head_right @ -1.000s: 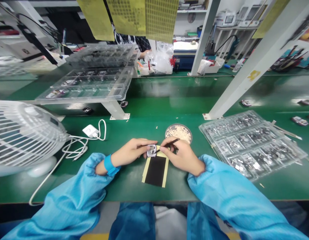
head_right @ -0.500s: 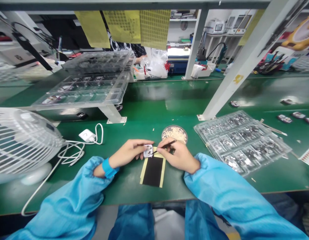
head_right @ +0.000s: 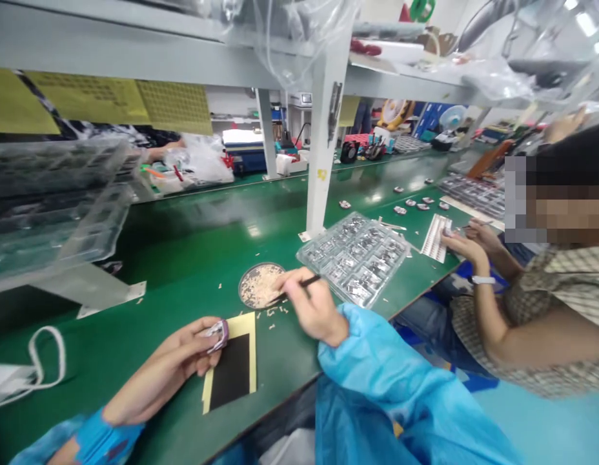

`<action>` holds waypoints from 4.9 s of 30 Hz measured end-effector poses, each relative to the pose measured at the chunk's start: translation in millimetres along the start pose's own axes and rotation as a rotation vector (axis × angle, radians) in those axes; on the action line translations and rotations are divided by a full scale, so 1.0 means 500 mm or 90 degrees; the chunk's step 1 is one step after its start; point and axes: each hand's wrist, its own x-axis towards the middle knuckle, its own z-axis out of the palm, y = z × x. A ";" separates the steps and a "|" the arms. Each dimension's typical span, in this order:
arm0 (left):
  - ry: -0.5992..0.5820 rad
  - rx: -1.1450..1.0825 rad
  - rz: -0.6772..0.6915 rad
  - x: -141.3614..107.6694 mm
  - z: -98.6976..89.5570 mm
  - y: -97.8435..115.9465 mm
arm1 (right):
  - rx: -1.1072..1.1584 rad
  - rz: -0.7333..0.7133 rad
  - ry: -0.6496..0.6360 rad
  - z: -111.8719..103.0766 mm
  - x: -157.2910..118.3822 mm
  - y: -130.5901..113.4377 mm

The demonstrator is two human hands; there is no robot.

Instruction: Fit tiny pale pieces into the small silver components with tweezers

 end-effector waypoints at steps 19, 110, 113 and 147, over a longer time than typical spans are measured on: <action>0.112 0.155 0.083 0.011 -0.008 -0.017 | -0.717 0.375 0.008 -0.415 0.195 0.185; 0.308 0.295 0.383 0.011 0.036 -0.052 | 0.172 0.335 -0.273 0.167 0.019 0.027; 0.317 0.256 0.387 0.007 0.043 -0.055 | 0.171 0.330 -0.265 0.172 0.016 0.020; 0.310 0.507 0.453 0.022 0.017 -0.057 | -0.050 -0.174 -0.383 0.127 0.036 0.058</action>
